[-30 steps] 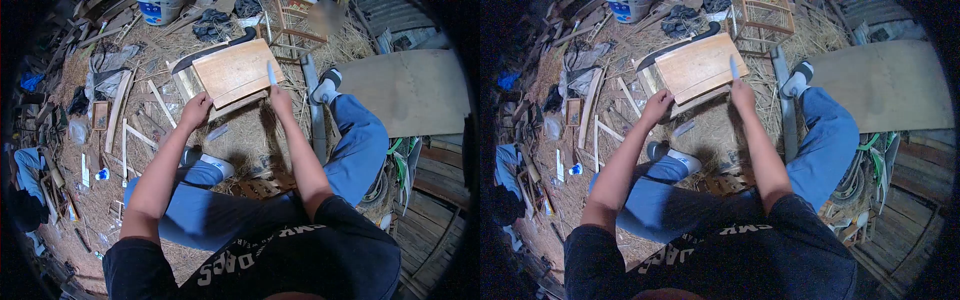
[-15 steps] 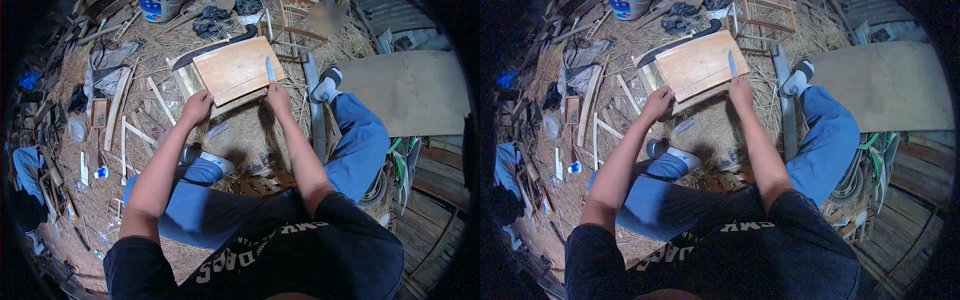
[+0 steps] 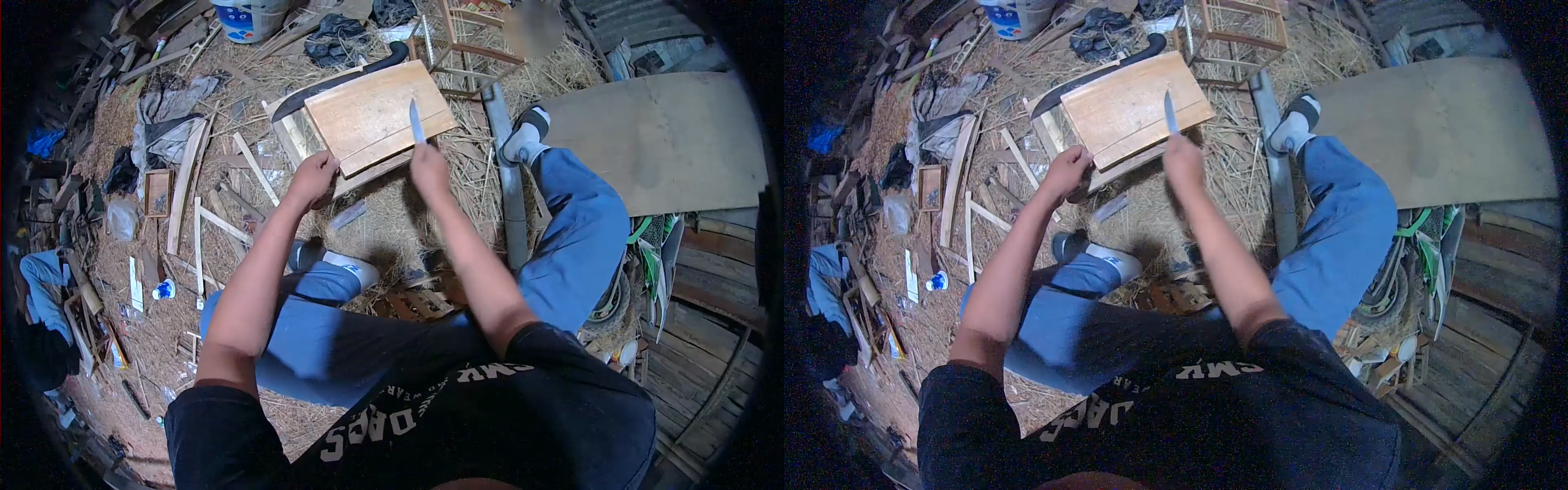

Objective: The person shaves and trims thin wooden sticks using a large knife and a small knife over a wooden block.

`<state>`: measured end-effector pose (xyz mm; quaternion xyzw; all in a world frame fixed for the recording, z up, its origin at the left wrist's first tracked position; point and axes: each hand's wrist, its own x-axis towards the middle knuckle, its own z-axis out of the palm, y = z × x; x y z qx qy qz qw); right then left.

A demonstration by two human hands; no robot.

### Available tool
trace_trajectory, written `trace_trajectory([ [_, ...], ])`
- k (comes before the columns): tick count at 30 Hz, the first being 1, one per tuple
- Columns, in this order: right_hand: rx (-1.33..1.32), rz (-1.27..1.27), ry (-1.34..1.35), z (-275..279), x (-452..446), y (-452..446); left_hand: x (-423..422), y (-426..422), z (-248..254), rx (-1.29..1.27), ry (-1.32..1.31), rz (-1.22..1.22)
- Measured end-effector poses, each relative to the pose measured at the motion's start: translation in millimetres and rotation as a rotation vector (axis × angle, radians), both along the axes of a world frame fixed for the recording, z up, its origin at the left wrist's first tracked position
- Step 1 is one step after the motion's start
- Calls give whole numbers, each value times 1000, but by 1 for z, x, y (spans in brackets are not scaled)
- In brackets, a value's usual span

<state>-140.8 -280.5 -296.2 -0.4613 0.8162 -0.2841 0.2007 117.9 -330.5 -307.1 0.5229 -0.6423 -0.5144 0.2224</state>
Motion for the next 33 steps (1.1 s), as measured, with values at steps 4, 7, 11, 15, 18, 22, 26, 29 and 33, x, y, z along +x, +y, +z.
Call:
trace_trajectory([
  [4, 172, 15, -37, 12, 4, 19, 4, -3, 5, 112, 39, 5],
  [7, 283, 158, -36, 26, -36, 10, 4, -2, 8, 118, 25, -11],
  [11, 195, -2, -164, 3, -81, -15, 3, -3, -6, 60, 25, 6],
  [15, 161, 113, -80, 1, -25, -13, -1, 2, 13, 159, 97, 49],
  [18, 231, 243, -99, 30, 20, 5, 3, -2, 9, 127, 64, 3],
  [22, 133, 200, -121, 5, -19, -12, 3, -1, 12, 327, 134, 33],
  [26, 165, 10, -94, 18, -27, -16, 1, -6, 9, 268, 72, 39],
  [29, 205, 167, -145, 20, 45, 17, 2, -6, 1, 221, 51, 8],
  [33, 268, 335, -205, 45, 77, 28, 4, -8, 4, 288, 62, -16],
])
